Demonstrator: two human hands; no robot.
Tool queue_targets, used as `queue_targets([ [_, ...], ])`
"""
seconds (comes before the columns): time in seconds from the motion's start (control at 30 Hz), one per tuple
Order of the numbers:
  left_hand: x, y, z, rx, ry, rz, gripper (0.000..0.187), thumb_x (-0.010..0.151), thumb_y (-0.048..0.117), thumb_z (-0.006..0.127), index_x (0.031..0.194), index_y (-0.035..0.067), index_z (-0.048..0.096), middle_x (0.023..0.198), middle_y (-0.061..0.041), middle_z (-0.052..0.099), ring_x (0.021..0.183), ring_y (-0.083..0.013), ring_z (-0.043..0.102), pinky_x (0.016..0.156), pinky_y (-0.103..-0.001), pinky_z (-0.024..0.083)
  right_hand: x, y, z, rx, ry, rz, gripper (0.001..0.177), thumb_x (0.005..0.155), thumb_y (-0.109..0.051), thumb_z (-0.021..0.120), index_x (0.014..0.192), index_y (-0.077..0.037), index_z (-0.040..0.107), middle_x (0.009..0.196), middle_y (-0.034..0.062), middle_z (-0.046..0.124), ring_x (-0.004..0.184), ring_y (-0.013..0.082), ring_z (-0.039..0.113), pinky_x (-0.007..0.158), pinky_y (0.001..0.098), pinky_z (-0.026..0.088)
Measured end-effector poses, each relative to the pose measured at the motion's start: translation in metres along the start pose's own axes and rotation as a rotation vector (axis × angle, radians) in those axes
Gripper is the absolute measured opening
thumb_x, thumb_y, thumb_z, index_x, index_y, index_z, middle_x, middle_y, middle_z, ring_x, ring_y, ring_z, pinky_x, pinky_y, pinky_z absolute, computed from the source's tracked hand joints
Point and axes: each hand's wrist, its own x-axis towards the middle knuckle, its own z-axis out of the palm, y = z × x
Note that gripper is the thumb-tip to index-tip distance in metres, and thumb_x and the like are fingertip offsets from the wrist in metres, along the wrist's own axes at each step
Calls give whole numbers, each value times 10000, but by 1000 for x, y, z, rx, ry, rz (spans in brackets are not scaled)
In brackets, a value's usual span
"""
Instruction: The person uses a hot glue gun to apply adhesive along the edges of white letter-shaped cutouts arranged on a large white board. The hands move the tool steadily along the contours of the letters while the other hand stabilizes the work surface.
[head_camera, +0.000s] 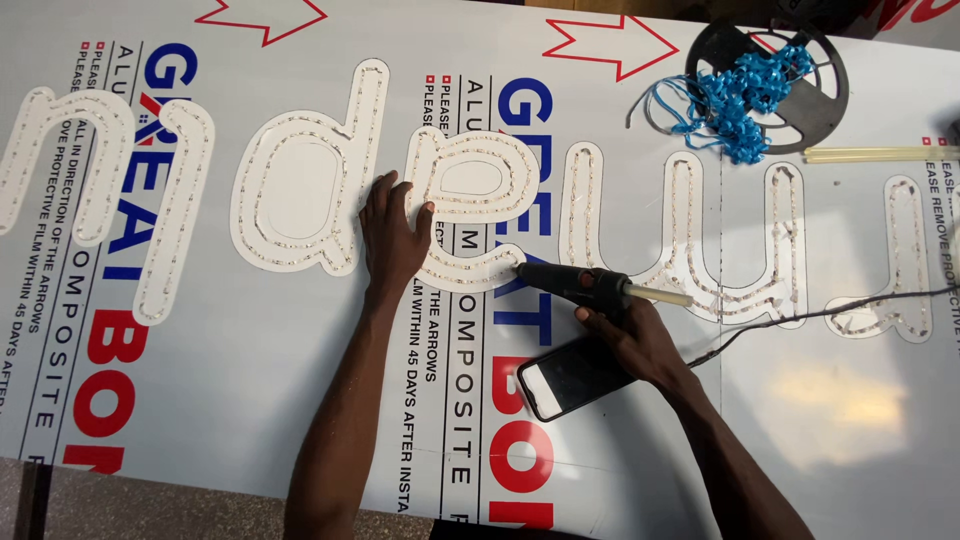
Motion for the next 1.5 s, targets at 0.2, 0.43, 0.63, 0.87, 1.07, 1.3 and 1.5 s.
queue_targets([
  [0.2, 1, 1, -2, 4, -1, -7, 412, 1142, 387, 719, 1403, 74, 659, 1552, -194, 595, 1533, -459, 536, 1139, -611, 469, 12, 17, 8, 44, 18, -39, 476, 1017, -341, 835, 1383, -40, 791, 1029, 246, 827, 1027, 378, 787, 975, 593, 563],
  [0.43, 0, -2, 2, -8, 18, -2, 415, 1145, 393, 718, 1409, 79, 655, 1553, -193, 590, 1531, -457, 535, 1142, -608, 464, 1, -26, -4, -40, -1, 20, 345, 1025, -365, 808, 1007, -21, 812, 766, 199, 757, 748, 315, 689, 784, 525, 542],
  [0.63, 2, -1, 1, 9, 3, -7, 416, 1130, 390, 732, 1395, 77, 663, 1543, -189, 600, 1524, -456, 545, 1134, -606, 473, -2, -26, 0, -78, -27, 23, 350, 1049, -340, 752, 927, -14, 783, 689, 185, 701, 663, 312, 634, 728, 498, 532],
  [0.87, -1, 0, 2, 9, -1, -10, 429, 1125, 402, 726, 1399, 77, 665, 1543, -191, 604, 1529, -450, 547, 1145, -594, 469, -1, -11, 2, -59, -17, 34, 342, 1014, -352, 795, 923, -25, 757, 708, 181, 691, 678, 334, 624, 723, 529, 509],
  [1.07, 0, 2, -2, 11, 10, -17, 424, 1136, 400, 709, 1411, 82, 655, 1558, -187, 595, 1544, -439, 536, 1155, -588, 461, 2, -7, 2, -88, -26, 36, 339, 1004, -376, 815, 1015, -40, 774, 770, 204, 738, 778, 381, 703, 788, 544, 541],
  [1.3, -1, 1, 0, 9, -14, -34, 430, 1134, 405, 705, 1410, 79, 657, 1573, -184, 589, 1555, -436, 530, 1170, -598, 458, 1, -6, 3, -96, -30, 73, 429, 1017, -417, 791, 826, -33, 807, 623, 152, 707, 626, 296, 654, 706, 472, 532],
  [1.5, 10, -15, -6, -66, -74, -4, 425, 1108, 445, 736, 1363, 109, 683, 1461, -162, 643, 1432, -447, 614, 1075, -634, 501, 11, 4, 1, -75, -106, -47, 426, 1031, -400, 808, 1276, -51, 825, 972, 241, 845, 929, 417, 818, 889, 555, 608],
])
